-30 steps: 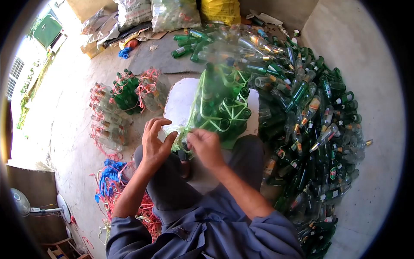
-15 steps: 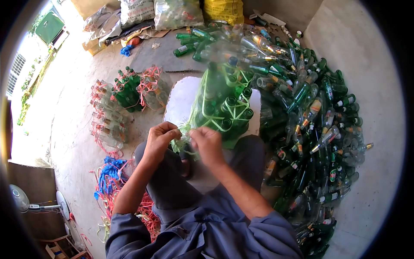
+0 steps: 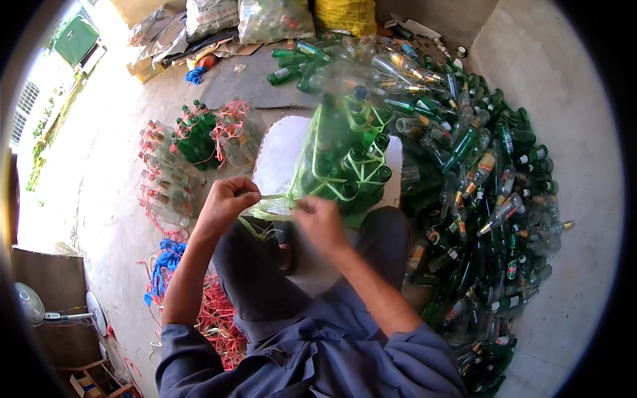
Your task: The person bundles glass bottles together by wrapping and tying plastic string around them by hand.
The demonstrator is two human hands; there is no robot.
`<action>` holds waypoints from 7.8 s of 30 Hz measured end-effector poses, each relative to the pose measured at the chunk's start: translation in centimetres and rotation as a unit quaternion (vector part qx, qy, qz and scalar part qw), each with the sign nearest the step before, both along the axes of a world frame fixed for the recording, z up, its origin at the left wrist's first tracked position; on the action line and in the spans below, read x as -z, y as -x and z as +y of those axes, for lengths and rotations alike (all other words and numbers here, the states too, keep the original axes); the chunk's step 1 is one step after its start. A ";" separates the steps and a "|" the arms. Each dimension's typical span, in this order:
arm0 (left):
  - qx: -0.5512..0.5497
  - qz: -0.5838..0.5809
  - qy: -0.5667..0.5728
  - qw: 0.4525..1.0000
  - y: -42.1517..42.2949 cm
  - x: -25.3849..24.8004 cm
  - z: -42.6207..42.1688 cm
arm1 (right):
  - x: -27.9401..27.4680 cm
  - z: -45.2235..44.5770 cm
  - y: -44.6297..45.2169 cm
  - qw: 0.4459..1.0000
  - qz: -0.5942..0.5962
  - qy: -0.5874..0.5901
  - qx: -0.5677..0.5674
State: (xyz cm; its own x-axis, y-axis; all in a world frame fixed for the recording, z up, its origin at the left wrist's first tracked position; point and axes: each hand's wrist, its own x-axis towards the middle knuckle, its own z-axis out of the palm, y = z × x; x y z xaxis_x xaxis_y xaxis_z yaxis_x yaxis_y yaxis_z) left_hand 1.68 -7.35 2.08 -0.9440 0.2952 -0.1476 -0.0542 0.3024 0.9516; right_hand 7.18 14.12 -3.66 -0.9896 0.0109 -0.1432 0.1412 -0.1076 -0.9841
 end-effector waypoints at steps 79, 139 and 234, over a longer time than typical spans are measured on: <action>-0.169 -0.084 -0.359 0.914 -5.1 -0.3 2.9 | -8.6 -2.6 12.0 0.908 -0.162 0.373 0.104; -0.258 0.064 -0.425 0.865 -6.7 -3.9 7.2 | -3.9 -4.0 14.5 0.990 -0.070 -0.006 0.122; -0.061 0.016 -0.081 0.995 -1.1 3.3 0.5 | -4.0 -4.8 4.5 0.915 0.282 -0.288 0.024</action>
State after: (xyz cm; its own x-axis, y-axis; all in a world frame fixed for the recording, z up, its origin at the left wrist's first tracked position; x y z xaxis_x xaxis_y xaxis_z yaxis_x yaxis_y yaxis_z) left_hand 2.80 -6.84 -1.18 -0.9776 0.1960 -0.0765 -0.0495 0.1388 0.9891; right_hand 2.65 9.37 0.35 -0.9011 -0.0315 0.4324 -0.3973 0.4589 -0.7947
